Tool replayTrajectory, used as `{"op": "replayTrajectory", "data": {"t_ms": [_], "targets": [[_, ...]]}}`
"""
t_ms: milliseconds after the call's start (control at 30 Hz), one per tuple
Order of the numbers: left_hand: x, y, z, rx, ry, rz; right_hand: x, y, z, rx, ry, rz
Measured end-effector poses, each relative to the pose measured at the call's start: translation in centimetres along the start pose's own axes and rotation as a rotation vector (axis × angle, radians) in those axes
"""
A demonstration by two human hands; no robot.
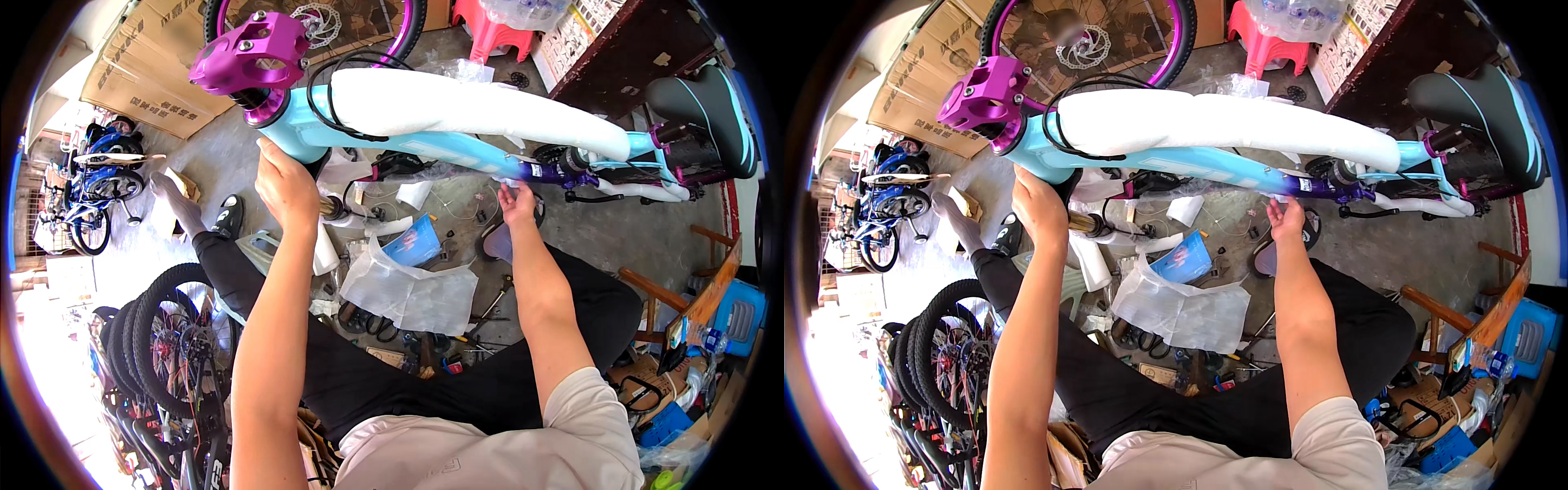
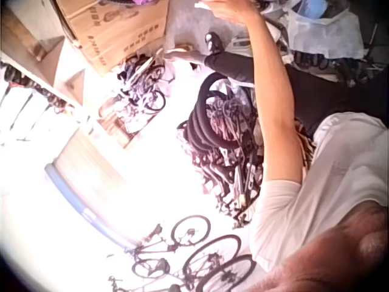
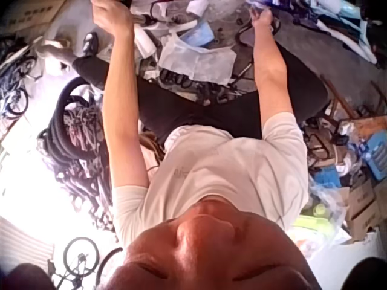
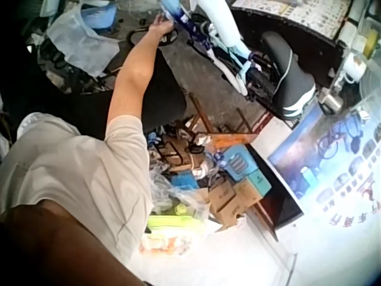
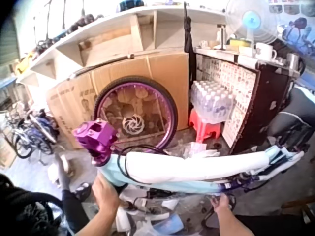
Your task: The person assembles a bicycle by securing the handlebar stem with a hammer, attaching the seat, and removing protective foam and plastic wrapping from the frame and handlebars. The person uses a hammer to tap the stem into place and then unwraps the handlebars.
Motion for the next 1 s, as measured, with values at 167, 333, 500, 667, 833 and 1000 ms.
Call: {"op": "replayTrajectory", "data": {"t_ms": [167,333,500,667,833,1000], "targets": [[0.6,0.0,0.1,-0.009,-0.017,0.037,0.2,1.8,1.0,-0.154,0.037,-0.094],[0.2,-0.2,0.3,-0.016,-0.056,0.015,0.2,3.9,0.5,-0.17,0.098,-0.202],[0.7,0.2,-0.1,-0.029,-0.016,0.049,-4.9,4.4,-3.2,-0.235,-0.043,-0.121],[1.0,0.3,0.4,0.03,0.032,0.017,-11.8,-8.1,-16.2,0.222,-0.093,-0.737],[-2.4,6.1,-4.5,-0.136,-0.344,-0.166,-0.9,-22.6,-38.8,1.155,0.788,-1.381],[3.9,-6.1,-18.5,0.796,0.663,-0.652,15.9,-29.3,-41.7,0.912,1.17,-1.155]]}}
Point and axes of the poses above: each hand's wrist, its own z-axis towards the middle knuckle, its own y-axis out of the back of the hand, x = y × z, the point moved 8 cm from there along z, towards the middle knuckle, and after that the axes turned 8 degrees about -y, right-handed, at the moved point
